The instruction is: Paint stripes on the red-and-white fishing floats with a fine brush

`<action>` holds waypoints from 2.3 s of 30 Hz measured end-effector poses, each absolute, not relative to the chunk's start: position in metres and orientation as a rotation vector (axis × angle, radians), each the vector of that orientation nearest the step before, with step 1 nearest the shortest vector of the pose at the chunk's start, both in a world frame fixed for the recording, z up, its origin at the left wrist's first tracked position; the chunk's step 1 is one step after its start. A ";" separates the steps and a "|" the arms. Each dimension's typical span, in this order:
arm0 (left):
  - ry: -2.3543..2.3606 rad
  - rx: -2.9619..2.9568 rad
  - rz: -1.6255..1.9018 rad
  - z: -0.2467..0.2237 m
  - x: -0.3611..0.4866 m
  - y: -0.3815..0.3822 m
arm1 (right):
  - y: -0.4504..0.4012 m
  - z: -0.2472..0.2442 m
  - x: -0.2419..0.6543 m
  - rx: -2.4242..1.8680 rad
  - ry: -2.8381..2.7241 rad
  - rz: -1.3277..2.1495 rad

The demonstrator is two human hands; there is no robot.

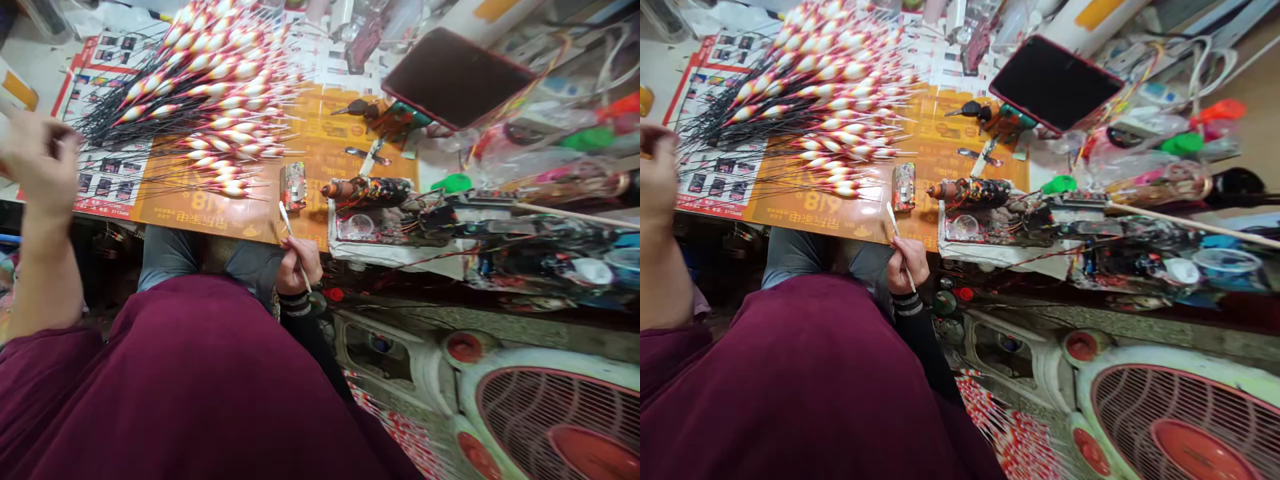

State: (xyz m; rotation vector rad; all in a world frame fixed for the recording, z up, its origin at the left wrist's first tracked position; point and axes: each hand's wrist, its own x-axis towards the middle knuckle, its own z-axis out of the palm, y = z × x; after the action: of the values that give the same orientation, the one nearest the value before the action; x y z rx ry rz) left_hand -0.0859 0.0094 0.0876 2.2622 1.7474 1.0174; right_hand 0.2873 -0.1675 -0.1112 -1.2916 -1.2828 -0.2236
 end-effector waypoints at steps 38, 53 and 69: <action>1.483 2.485 0.588 -0.011 -0.012 0.011 | -0.165 -0.097 0.284 -1.215 -1.316 -0.283; 1.397 2.604 0.688 -0.009 -0.014 0.008 | -0.167 -0.103 0.285 -1.244 -1.312 -0.280; 1.466 2.543 0.614 0.001 -0.013 0.006 | -0.165 -0.102 0.285 -1.186 -1.300 -0.263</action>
State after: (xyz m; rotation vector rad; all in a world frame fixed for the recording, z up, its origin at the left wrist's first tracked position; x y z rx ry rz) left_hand -0.0134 0.0062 0.0015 2.5429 1.4664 0.6142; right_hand 0.2849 -0.1654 -0.1019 -1.1859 -1.2998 -0.2634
